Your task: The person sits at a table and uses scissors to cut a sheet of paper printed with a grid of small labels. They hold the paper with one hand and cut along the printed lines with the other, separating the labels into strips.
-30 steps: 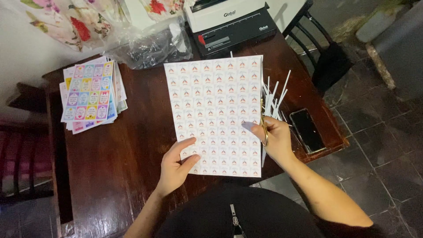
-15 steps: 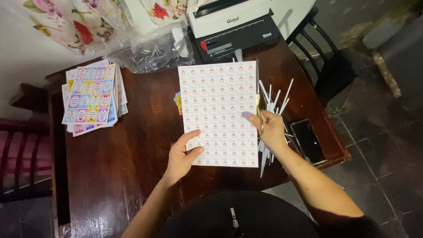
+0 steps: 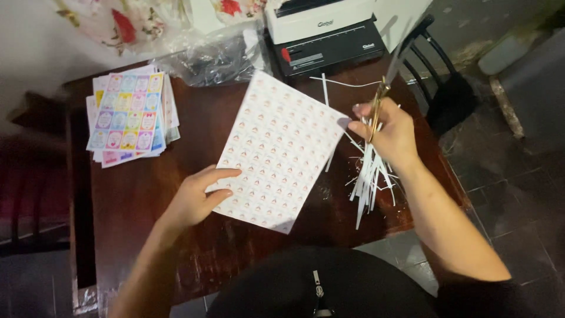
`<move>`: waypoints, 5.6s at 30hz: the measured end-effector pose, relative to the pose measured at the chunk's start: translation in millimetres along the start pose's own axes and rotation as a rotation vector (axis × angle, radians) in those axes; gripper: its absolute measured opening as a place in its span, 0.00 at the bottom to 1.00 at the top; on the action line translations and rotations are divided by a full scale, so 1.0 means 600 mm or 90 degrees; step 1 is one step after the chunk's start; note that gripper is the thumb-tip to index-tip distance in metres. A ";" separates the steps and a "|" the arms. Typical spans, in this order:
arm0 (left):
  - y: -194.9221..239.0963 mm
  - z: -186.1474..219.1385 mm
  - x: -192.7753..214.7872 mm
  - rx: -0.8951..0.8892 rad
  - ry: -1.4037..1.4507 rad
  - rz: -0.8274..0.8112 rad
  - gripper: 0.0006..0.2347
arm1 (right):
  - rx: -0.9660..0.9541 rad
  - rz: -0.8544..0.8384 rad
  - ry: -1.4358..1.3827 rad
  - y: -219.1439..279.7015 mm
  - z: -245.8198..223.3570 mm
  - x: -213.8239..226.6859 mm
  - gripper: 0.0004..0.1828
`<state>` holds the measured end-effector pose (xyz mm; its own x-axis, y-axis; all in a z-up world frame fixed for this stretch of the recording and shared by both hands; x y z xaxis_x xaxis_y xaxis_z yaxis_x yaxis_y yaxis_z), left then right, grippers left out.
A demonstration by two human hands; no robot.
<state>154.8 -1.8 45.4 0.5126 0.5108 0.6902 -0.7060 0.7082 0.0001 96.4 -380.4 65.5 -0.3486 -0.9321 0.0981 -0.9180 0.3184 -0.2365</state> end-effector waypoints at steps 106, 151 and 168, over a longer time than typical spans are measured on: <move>0.144 0.031 0.110 0.043 0.163 0.445 0.18 | -0.202 -0.436 -0.176 0.279 0.000 -0.252 0.47; 0.149 0.010 0.112 0.010 0.072 0.516 0.19 | -0.175 -0.279 -0.099 0.275 0.034 -0.230 0.09; 0.140 -0.038 0.070 0.078 0.268 0.467 0.19 | -0.193 -0.381 -0.195 0.256 0.023 -0.259 0.24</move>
<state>128.0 90.4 57.8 0.0268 0.9751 0.2201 -0.9655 0.0823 -0.2471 12.2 -188.9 0.9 0.2554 -0.9539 -0.1578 -0.9622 -0.2668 0.0552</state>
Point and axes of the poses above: each hand's wrist, its own y-axis away from the middle knuckle, its own x-axis out of the back of the hand, z = x × y, the point moved 8 cm from there along -y, towards the middle knuckle, and after that the axes turned 15 degrees about -y, right-handed, at the moved point
